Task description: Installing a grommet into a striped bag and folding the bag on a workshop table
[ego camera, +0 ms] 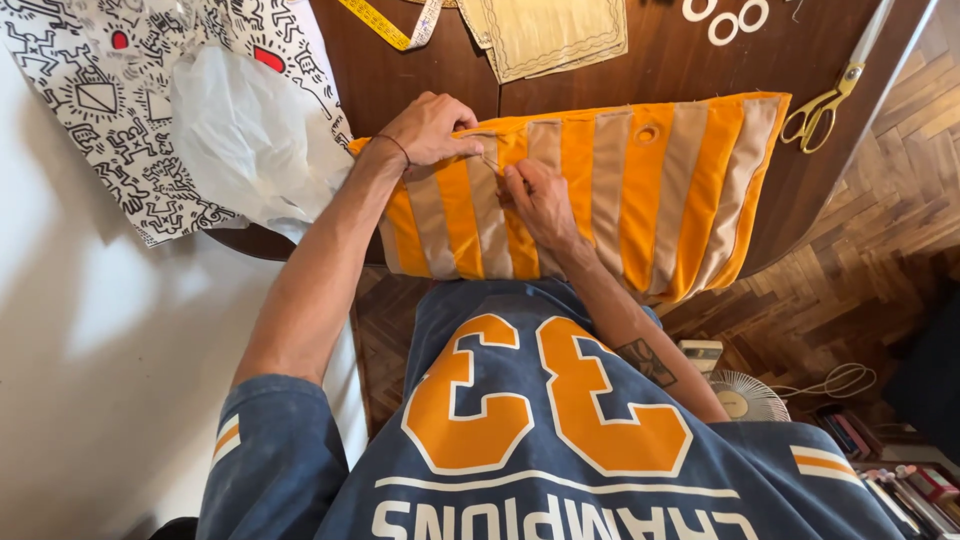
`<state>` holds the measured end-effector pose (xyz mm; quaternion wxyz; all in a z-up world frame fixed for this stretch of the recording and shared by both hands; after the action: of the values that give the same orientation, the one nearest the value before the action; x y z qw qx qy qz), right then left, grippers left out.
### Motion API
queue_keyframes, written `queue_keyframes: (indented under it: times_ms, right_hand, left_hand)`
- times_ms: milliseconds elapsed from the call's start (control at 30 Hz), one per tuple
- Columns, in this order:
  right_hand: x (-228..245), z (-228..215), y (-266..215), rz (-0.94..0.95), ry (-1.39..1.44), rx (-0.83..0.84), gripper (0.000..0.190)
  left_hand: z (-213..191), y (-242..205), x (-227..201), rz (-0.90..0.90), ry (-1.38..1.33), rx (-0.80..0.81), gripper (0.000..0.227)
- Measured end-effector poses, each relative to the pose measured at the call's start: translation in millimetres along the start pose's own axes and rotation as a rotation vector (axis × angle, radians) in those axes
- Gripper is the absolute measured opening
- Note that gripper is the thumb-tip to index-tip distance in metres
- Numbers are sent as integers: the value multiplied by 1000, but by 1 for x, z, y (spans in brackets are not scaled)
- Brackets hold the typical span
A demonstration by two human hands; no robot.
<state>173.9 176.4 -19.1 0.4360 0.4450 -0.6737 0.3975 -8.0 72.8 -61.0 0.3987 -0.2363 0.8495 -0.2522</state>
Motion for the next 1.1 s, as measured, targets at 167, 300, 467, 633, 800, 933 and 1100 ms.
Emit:
queue_keyframes:
  times_ms: [167,300,467,633,800,933,1100]
  right_hand:
    - [14,7,3,-21,16,12,49]
    - [6,12,4,103,-12,17,61]
    - [10,13,1,36,-28,-4,62]
    - [4,16,-1,63,-69,-26,62]
    - [-17,26,-1,19,-311,-72,60]
    - [-17,33,0,-53,-545,-105,59]
    - [-11,45,4,272,-303,92,64]
  left_hand:
    - [-1,-5,-2,-24,-26,10,27]
    - [-4,-11,-6,-30,-88,22,28]
    - [-2,-12,-5,-41,-103,0,33]
    - [6,-7,1,7,-78,-43,45]
    - [7,-4,5,-29,-41,-60,32]
    - [16,-2,10,-13,7,-122,36]
    - [26,-3,28,-66,3,-221,21]
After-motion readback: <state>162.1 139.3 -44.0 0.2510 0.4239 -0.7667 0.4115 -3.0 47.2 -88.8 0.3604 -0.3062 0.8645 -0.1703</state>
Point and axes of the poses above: each hand's wrist, its own y-axis towards the middle knuckle, its own z-axis out of the palm, x = y × z, the point moved 8 cm from there along y, towards the middle knuckle, and after that the axes turned 10 degrees about y, right-handed, at the moved point
